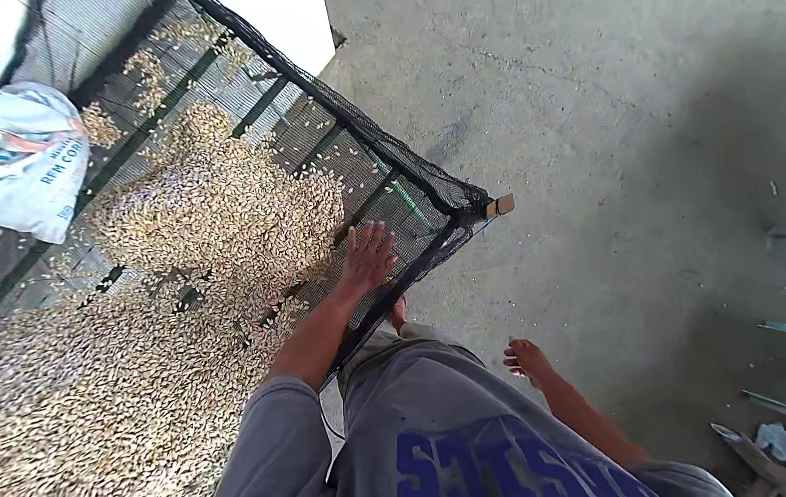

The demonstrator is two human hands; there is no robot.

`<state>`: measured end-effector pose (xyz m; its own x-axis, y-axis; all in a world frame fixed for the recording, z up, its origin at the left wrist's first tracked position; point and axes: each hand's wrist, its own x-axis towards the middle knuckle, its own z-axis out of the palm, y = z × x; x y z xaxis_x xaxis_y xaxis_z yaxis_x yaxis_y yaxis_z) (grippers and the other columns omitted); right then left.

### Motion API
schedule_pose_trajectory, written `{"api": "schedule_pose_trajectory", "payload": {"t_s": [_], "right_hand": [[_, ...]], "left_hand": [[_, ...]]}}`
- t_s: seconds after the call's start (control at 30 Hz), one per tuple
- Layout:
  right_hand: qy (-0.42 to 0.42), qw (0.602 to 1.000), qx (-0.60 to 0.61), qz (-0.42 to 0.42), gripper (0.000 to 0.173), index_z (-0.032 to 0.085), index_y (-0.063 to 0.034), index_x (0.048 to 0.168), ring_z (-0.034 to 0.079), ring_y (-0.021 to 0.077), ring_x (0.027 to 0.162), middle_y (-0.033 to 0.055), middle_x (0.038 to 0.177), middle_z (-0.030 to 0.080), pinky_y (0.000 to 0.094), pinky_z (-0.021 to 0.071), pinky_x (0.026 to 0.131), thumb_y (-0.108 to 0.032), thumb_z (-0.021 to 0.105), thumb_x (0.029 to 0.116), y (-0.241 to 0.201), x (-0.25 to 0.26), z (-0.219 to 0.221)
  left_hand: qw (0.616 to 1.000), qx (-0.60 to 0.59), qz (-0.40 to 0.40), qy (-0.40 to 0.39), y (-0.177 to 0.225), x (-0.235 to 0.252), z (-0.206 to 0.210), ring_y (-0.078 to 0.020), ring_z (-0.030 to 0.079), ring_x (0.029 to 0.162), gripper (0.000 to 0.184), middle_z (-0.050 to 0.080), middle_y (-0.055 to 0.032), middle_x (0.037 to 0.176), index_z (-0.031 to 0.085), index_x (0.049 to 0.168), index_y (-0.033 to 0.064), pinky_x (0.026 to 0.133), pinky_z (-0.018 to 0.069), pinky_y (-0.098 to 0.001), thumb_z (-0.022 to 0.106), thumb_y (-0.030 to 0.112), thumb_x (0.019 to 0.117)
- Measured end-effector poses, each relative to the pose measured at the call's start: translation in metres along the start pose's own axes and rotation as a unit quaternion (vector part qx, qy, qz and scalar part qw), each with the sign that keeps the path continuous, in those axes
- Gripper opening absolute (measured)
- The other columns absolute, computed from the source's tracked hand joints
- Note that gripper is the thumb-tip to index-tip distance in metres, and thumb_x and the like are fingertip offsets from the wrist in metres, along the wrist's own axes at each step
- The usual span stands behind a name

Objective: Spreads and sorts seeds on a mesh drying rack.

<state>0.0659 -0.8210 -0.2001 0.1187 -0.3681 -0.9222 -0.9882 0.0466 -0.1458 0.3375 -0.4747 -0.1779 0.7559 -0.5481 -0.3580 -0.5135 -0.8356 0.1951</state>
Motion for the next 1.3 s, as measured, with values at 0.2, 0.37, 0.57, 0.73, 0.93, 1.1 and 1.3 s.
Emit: {"api": "schedule_pose_trajectory", "payload": {"t_s": [0.2, 0.37, 0.57, 0.73, 0.93, 1.1, 1.3], "right_hand": [[-0.003, 0.996, 0.008, -0.094, 0.046, 0.046, 0.0021, 0.141, 0.069, 0.0266, 0.088, 0.0217, 0.121, 0.064, 0.0426, 0.0566, 0.076, -0.033, 0.034, 0.1134, -0.068, -0.006, 0.001], [0.006, 0.990, 0.033, -0.134, 0.044, 0.048, 0.0025, 0.137, 0.069, 0.0232, 0.081, 0.0197, 0.113, 0.066, 0.0392, 0.0566, 0.070, -0.032, 0.036, 0.1132, -0.073, -0.012, -0.008], [0.015, 0.998, 0.025, -0.053, 0.045, 0.048, 0.0016, 0.139, 0.068, 0.0283, 0.087, 0.0222, 0.118, 0.064, 0.0440, 0.0561, 0.074, -0.033, 0.036, 0.1132, -0.018, -0.009, -0.019], [0.008, 1.000, 0.011, -0.024, 0.047, 0.048, 0.0019, 0.139, 0.068, 0.0297, 0.089, 0.0240, 0.121, 0.063, 0.0446, 0.0554, 0.075, -0.035, 0.037, 0.1128, -0.002, -0.004, -0.013], [-0.001, 0.999, 0.012, -0.052, 0.045, 0.047, 0.0008, 0.139, 0.068, 0.0281, 0.087, 0.0226, 0.120, 0.064, 0.0435, 0.0557, 0.074, -0.034, 0.036, 0.1131, -0.025, 0.001, -0.004], [-0.049, 0.992, -0.064, -0.094, 0.050, 0.045, 0.0020, 0.144, 0.068, 0.0357, 0.100, 0.0269, 0.130, 0.061, 0.0501, 0.0553, 0.084, -0.036, 0.036, 0.1127, -0.074, 0.004, 0.025], [-0.142, 0.965, -0.079, -0.208, 0.059, 0.043, 0.0046, 0.145, 0.068, 0.0328, 0.099, 0.0261, 0.128, 0.061, 0.0470, 0.0562, 0.084, -0.041, 0.023, 0.1136, -0.161, -0.043, 0.100]], "left_hand": [[0.996, -0.001, 0.065, 0.054, 0.002, 0.067, -0.017, -0.0367, 0.007, 0.159, 0.062, 0.021, -0.0101, 0.171, 0.036, 0.161, 0.0178, 0.121, -0.0015, -0.0716, 0.033, 0.050, 0.1090], [0.997, -0.025, 0.035, 0.066, -0.041, 0.093, -0.043, -0.0365, 0.012, 0.159, 0.062, 0.025, -0.0069, 0.170, 0.034, 0.162, 0.0194, 0.119, 0.0001, -0.0745, 0.032, 0.052, 0.1094], [0.990, -0.048, -0.124, 0.054, -0.055, 0.101, -0.061, -0.0406, 0.002, 0.159, 0.072, 0.013, -0.0139, 0.173, 0.027, 0.164, 0.0143, 0.119, -0.0034, -0.0740, 0.024, 0.059, 0.1078], [0.993, -0.047, -0.095, 0.048, -0.052, 0.109, -0.058, -0.0376, 0.010, 0.159, 0.068, 0.024, -0.0086, 0.170, 0.032, 0.162, 0.0164, 0.119, -0.0014, -0.0745, 0.027, 0.058, 0.1085], [0.983, 0.011, -0.138, 0.119, -0.066, 0.046, -0.024, -0.0412, 0.013, 0.158, 0.069, 0.027, -0.0220, 0.167, 0.040, 0.156, 0.0022, 0.121, -0.0002, -0.0723, 0.029, 0.052, 0.1093], [0.995, 0.019, -0.051, 0.081, -0.062, -0.057, 0.007, -0.0372, 0.018, 0.158, 0.061, 0.026, -0.0172, 0.168, 0.035, 0.160, 0.0082, 0.122, 0.0064, -0.0703, 0.031, 0.044, 0.1110], [0.989, 0.039, -0.106, 0.095, -0.121, -0.127, 0.001, -0.0414, 0.034, 0.151, 0.051, 0.040, -0.0118, 0.163, 0.046, 0.155, 0.0101, 0.116, 0.0112, -0.0773, 0.037, 0.036, 0.1113]]}}
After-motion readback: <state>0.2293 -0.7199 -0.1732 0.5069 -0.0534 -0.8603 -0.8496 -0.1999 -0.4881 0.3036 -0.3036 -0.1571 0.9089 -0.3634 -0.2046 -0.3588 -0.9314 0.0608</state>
